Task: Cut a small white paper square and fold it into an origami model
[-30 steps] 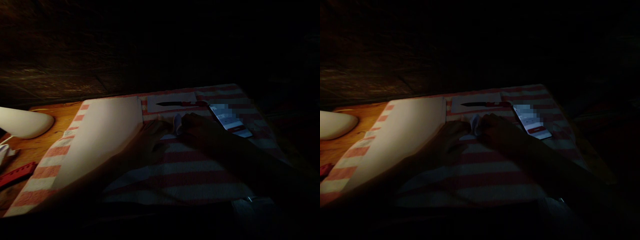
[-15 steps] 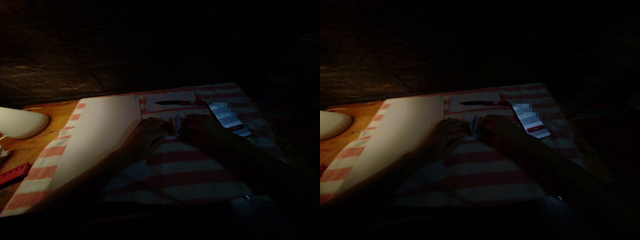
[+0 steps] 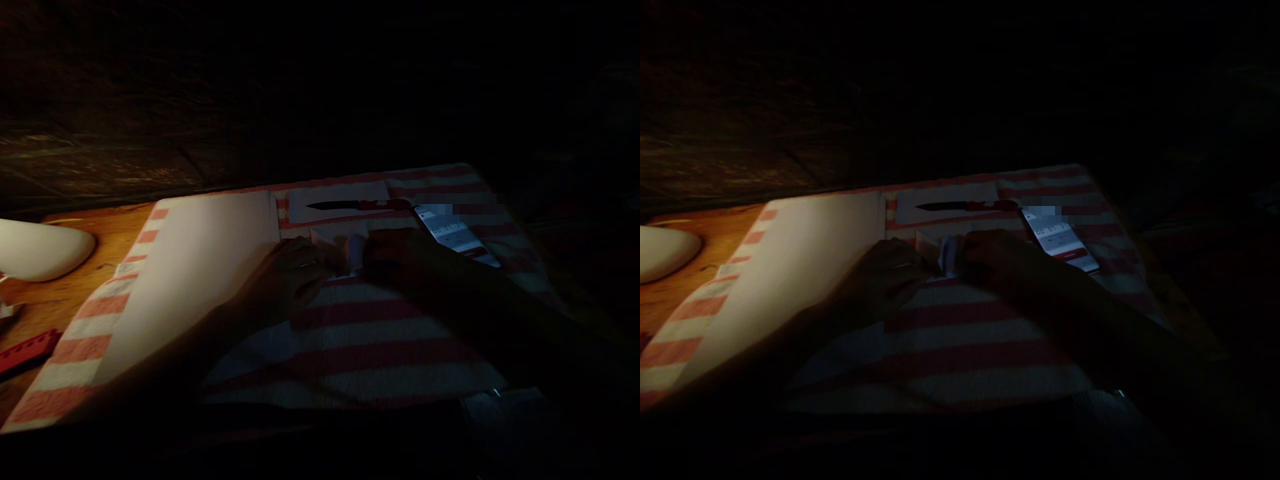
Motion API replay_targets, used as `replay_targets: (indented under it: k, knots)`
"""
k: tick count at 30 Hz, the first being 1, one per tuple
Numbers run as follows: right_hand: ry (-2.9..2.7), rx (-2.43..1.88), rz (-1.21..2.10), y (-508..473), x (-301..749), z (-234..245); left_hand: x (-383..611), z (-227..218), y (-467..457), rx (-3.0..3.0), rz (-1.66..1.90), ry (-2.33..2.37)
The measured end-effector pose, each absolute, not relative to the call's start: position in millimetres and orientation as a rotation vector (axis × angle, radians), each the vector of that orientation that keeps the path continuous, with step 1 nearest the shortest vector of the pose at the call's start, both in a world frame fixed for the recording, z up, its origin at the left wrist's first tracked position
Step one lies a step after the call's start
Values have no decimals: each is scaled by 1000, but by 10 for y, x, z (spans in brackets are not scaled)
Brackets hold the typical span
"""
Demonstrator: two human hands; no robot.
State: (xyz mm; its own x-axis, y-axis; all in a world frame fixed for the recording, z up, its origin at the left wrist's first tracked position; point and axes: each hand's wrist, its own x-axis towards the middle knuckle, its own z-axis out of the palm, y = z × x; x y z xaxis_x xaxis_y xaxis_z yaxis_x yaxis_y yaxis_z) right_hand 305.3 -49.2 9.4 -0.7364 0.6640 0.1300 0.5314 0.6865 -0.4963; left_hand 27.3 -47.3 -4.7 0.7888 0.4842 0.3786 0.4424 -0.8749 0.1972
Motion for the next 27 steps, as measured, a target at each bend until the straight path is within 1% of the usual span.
replay_targets:
  k: [6, 12, 16, 21, 27]
  knots:
    - [-2617, -918, 561, -551, 3001, 165, 225, 12, -481, 3068, 511, 635]
    - [-2592, -926, 678, -537, 3020, 178, 191, -11, -471, 3048, 662, 545]
    - [-2616, -928, 638, -515, 3049, 181, 206, -47, -466, 2951, 697, 532]
    - [-2665, -904, 604, -537, 3047, 242, 249, -63, -520, 2852, 664, 675]
    - [-2730, -982, 622, -629, 3009, 355, 303, -84, -552, 2922, 721, 588]
